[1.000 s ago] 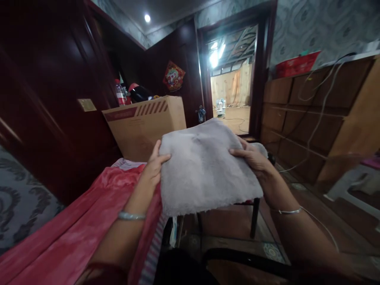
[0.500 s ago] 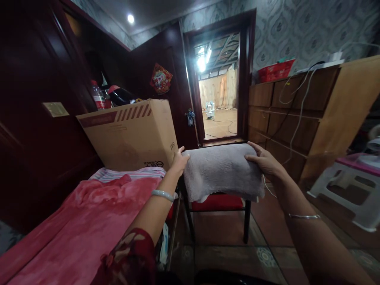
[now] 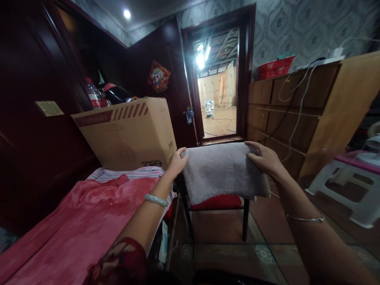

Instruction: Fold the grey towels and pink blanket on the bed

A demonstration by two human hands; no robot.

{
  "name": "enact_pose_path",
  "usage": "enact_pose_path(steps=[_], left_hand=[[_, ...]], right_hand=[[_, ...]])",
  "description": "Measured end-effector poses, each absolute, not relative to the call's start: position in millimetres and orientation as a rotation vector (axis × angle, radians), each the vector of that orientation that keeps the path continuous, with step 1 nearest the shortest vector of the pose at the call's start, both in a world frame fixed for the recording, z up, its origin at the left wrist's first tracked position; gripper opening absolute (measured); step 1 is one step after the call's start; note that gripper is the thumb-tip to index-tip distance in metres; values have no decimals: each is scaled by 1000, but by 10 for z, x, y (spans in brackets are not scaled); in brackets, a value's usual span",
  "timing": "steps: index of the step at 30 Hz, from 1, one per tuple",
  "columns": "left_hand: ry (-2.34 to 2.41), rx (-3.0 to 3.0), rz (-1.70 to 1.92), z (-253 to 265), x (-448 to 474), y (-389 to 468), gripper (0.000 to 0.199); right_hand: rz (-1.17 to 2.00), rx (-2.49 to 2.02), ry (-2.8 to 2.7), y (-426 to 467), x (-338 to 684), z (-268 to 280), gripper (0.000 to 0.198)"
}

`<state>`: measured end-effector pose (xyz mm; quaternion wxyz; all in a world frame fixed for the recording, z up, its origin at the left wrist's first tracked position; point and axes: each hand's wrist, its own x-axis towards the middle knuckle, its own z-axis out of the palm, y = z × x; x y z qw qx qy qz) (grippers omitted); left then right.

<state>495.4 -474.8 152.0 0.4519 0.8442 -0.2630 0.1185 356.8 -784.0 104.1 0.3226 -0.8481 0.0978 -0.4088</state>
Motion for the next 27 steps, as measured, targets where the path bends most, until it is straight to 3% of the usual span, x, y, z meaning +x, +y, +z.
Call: enact_pose_path(steps=[5, 9, 12, 19, 27], left_hand=[[-792, 2379, 535, 1661, 4800, -4801, 66], [-1132, 2526, 548, 1678, 4606, -4970, 103], [-1244, 2669, 482, 1612, 4558, -5045, 119], [-1420, 2682, 673, 1503, 4644, -4965, 116], [-1477, 2688, 651, 1478, 4701, -4953, 117]], right_hand=[[-1397, -2547, 204, -7633, 3487, 1198, 48], [-1174, -2826, -192, -7360, 3692, 1339, 70], [-912, -2941, -427, -7269, 3893, 1373, 83], [-680, -2974, -708, -7481, 3962, 1403, 109], [-827, -2969, -674, -7541, 3881, 1301, 100]])
